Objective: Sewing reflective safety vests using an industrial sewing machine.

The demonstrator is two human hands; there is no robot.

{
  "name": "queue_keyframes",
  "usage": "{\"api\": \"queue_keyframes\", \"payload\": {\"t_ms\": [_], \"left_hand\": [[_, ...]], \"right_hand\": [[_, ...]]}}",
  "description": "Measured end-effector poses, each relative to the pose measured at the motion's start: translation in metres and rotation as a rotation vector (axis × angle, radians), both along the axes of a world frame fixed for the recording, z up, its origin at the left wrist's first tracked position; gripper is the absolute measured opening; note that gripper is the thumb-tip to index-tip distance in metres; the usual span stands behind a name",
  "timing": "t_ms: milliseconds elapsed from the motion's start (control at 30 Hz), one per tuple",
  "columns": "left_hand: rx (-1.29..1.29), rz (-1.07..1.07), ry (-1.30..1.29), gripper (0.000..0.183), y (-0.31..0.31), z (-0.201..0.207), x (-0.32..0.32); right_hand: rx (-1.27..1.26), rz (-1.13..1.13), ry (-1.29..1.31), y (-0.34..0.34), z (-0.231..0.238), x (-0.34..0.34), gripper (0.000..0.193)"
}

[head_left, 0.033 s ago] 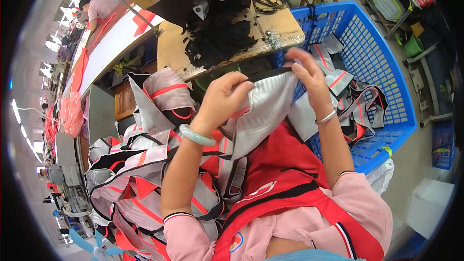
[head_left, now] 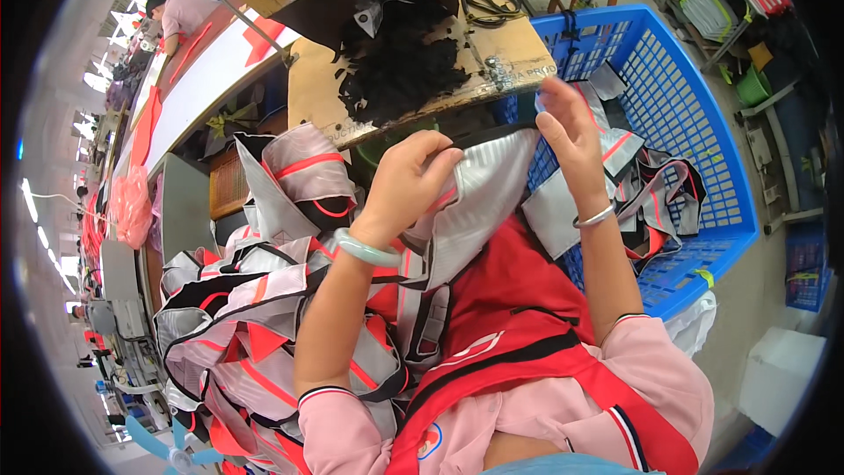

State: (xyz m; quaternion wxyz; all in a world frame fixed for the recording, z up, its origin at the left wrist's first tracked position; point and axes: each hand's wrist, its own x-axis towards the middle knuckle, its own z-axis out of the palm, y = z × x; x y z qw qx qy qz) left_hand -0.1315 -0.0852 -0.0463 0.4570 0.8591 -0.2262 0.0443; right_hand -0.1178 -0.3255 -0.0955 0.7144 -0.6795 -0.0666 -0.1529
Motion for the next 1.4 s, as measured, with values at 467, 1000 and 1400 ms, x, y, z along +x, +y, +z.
{"api": "queue_keyframes", "payload": {"t_ms": [467,1000,1400], "left_hand": [[0.272,0.268,-0.476,0.032,0.029,0.006,0.002],[0.025,0.023,0.278,0.027,0.079,0.034,0.065],[-0.052,0.215,0.576,0.047,0.095,0.053,0.116]], "right_hand": [[-0.572,0.486,-0.082,0.067,0.063,0.045,0.026],[-0.519,0.492,-0.026,0.088,0.056,0.096,0.025],[-0.302,0.461,0.153,0.117,0.047,0.134,0.028]]}}
